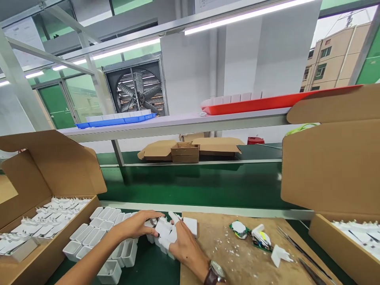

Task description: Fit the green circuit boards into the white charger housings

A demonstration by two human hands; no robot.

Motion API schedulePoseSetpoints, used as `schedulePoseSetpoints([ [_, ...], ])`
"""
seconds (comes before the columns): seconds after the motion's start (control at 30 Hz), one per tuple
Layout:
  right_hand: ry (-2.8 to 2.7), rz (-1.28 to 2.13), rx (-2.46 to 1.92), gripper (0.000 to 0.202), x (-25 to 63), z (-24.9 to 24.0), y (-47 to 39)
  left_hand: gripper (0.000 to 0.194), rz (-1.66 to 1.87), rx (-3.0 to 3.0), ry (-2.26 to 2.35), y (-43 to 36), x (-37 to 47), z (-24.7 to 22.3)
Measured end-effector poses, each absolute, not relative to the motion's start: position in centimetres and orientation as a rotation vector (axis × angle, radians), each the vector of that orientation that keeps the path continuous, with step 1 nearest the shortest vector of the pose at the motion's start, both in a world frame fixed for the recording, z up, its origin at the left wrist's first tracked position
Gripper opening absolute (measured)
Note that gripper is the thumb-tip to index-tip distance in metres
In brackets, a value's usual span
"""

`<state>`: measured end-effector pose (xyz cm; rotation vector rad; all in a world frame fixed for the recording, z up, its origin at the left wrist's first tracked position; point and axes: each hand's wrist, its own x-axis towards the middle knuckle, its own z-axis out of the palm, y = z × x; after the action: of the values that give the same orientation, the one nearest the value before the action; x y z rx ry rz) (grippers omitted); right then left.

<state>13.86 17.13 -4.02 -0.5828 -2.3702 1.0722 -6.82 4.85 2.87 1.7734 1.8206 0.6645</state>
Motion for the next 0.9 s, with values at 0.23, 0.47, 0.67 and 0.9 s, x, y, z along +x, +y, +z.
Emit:
schedulePoseSetpoints([
  [0.23, -2.169, 1.272, -0.707, 0.068, 12.5, -4.8, 18.8, 0.053, 0.733, 1.724, 1.820, 5.2, -6.7, 2.1],
  [0.47, -2.183, 1.144, -0.803, 0.053, 17.2, -4.9, 18.3, 0.122, 0.689, 1.460, 1.894, 3.6, -8.9, 0.5],
  [0.67, -2.512, 1.110, -0.978, 0.028, 19.7, -4.6, 16.1, 0.089, 0.698, 1.431, 1.927, 3.4, -9.5, 0.7],
  [0.9, -2.552, 1.119, -0.970, 0.017, 18.2, -3.9, 15.0, 0.092, 0.748, 1.376, 1.962, 3.4, -8.2, 0.4],
])
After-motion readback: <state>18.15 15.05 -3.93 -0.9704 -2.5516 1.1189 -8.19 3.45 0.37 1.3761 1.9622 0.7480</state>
